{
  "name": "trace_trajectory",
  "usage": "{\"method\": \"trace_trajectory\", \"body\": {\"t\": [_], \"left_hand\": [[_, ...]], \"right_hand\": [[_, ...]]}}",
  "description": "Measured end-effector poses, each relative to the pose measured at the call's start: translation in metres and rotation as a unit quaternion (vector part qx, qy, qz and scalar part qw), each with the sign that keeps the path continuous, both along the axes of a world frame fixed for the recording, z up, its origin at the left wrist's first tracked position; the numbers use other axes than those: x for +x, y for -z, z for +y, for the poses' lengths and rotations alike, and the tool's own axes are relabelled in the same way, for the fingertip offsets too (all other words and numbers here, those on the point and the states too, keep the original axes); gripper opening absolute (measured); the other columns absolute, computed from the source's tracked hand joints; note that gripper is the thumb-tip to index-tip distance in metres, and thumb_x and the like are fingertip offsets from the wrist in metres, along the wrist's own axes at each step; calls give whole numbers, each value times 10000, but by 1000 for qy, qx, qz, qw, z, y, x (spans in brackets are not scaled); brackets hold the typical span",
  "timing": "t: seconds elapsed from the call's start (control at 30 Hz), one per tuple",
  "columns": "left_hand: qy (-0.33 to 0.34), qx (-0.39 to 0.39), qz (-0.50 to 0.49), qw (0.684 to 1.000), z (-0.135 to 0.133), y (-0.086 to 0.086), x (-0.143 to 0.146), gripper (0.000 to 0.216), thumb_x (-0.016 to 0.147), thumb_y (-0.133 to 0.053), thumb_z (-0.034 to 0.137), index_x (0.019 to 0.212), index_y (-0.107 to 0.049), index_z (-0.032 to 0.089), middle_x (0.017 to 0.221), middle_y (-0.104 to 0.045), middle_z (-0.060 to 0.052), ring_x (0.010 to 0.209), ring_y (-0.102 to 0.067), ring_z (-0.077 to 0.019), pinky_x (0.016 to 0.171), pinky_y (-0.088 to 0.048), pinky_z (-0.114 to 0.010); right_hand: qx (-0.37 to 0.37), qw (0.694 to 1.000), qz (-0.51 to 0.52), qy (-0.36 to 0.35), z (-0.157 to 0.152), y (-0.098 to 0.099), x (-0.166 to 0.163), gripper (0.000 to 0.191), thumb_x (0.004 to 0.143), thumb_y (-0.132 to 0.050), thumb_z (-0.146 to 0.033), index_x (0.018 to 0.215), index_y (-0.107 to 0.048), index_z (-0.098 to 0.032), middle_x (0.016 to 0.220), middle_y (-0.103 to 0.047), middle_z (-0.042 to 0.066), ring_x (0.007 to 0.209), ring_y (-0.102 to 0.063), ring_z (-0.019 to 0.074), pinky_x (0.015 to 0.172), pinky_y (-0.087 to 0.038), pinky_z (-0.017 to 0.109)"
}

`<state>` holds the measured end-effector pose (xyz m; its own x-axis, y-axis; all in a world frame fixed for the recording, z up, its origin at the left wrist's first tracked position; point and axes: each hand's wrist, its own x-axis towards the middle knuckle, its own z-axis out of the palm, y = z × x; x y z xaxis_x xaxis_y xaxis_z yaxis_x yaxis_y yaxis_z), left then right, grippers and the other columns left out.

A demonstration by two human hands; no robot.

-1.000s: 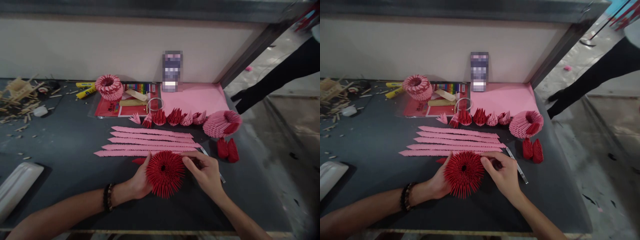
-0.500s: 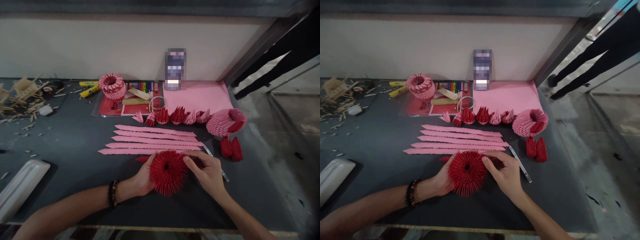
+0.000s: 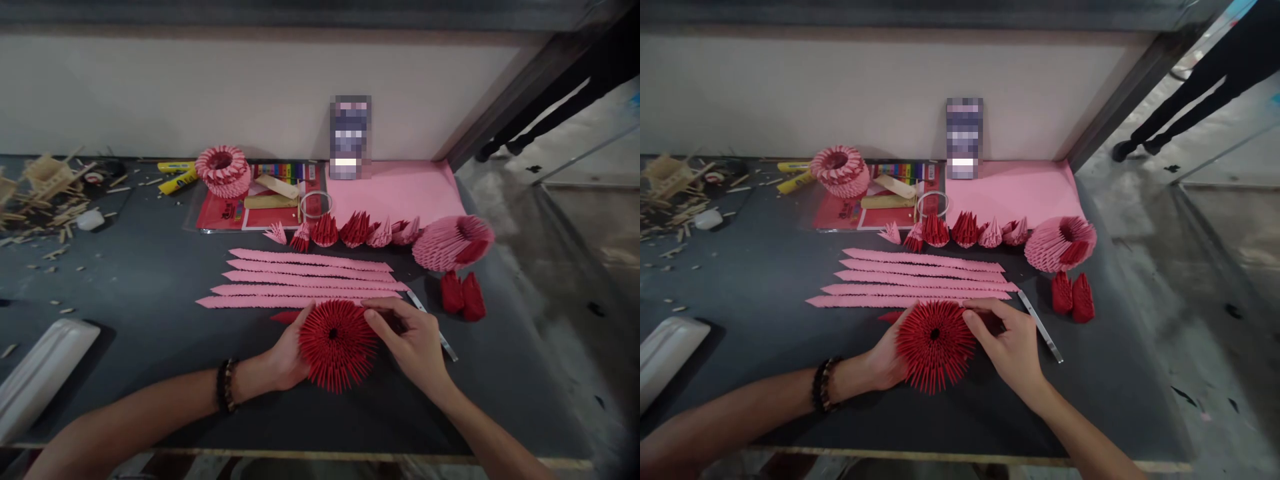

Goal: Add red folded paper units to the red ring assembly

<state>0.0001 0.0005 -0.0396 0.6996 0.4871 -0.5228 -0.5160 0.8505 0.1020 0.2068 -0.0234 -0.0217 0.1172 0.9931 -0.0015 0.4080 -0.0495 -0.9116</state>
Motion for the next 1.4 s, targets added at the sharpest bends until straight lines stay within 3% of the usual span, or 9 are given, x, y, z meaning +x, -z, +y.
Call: {"method": "trace_trajectory", "body": {"t": [0.33, 0.47, 0.57, 0.63, 0.7, 0.97, 1.13, 1.4], "left_hand": [[3, -2, 30, 1000, 0, -7, 0, 571, 1061, -384, 508, 1444, -603, 146, 1318, -744, -133, 1352, -619, -266, 1257, -311, -450], [-21, 56, 31, 998, -1, -15, 1, 553, 1056, -406, 518, 1482, -574, 207, 1376, -717, -106, 1393, -585, -249, 1261, -304, -429], [-24, 71, 39, 996, -1, -17, 1, 597, 1056, -363, 563, 1391, -655, 166, 1342, -734, -117, 1413, -565, -251, 1257, -306, -387], [22, 47, 42, 998, -1, -15, 1, 702, 1053, -280, 609, 1309, -703, 110, 1294, -751, -152, 1407, -572, -271, 1252, -319, -401], [28, 40, 59, 997, -2, -11, 0, 739, 1045, -265, 635, 1269, -720, 99, 1276, -758, -163, 1399, -580, -273, 1250, -326, -412], [33, 57, 37, 997, -4, 0, -3, 750, 1007, -372, 686, 1402, -619, 99, 1250, -765, -164, 1382, -594, -275, 1265, -288, -442], [34, 61, 14, 997, -4, -4, -6, 743, 991, -367, 718, 1455, -589, 183, 1348, -729, -140, 1455, -527, -269, 1270, -281, -461], [31, 43, 80, 995, -4, -8, -2, 685, 986, -511, 605, 1459, -584, 115, 1209, -784, -160, 1343, -631, -283, 1223, -373, -432]], "right_hand": [[9, 1000, -25, 5, -1, -1, 2, 185, 922, -729, -375, 928, -819, -212, 844, -816, 36, 697, -704, 180, 659, -542, 288], [6, 1000, -23, 13, -1, -1, 3, 185, 908, -735, -387, 881, -808, -220, 807, -803, 32, 675, -691, 185, 636, -533, 294], [3, 1000, -20, 5, -1, 0, 3, 181, 905, -736, -385, 896, -809, -219, 822, -806, 35, 697, -710, 192, 655, -544, 295], [1, 1000, -19, 1, -1, 1, 3, 180, 906, -736, -378, 895, -807, -213, 824, -805, 38, 707, -718, 189, 668, -549, 291], [0, 1000, -22, 2, -1, 1, 3, 180, 911, -732, -374, 900, -806, -210, 828, -804, 40, 708, -719, 184, 673, -550, 286], [10, 999, -31, 20, -3, 0, 4, 180, 898, -748, -383, 864, -812, -218, 798, -797, 25, 695, -697, 175, 671, -529, 286], [6, 999, -12, 36, -3, 1, 6, 167, 888, -765, -373, 881, -829, -219, 806, -801, 27, 675, -672, 162, 641, -507, 281], [-22, 998, 41, 34, -2, 4, 2, 174, 870, -777, -372, 848, -823, -205, 787, -800, 42, 690, -713, 187, 652, -551, 291]]}}
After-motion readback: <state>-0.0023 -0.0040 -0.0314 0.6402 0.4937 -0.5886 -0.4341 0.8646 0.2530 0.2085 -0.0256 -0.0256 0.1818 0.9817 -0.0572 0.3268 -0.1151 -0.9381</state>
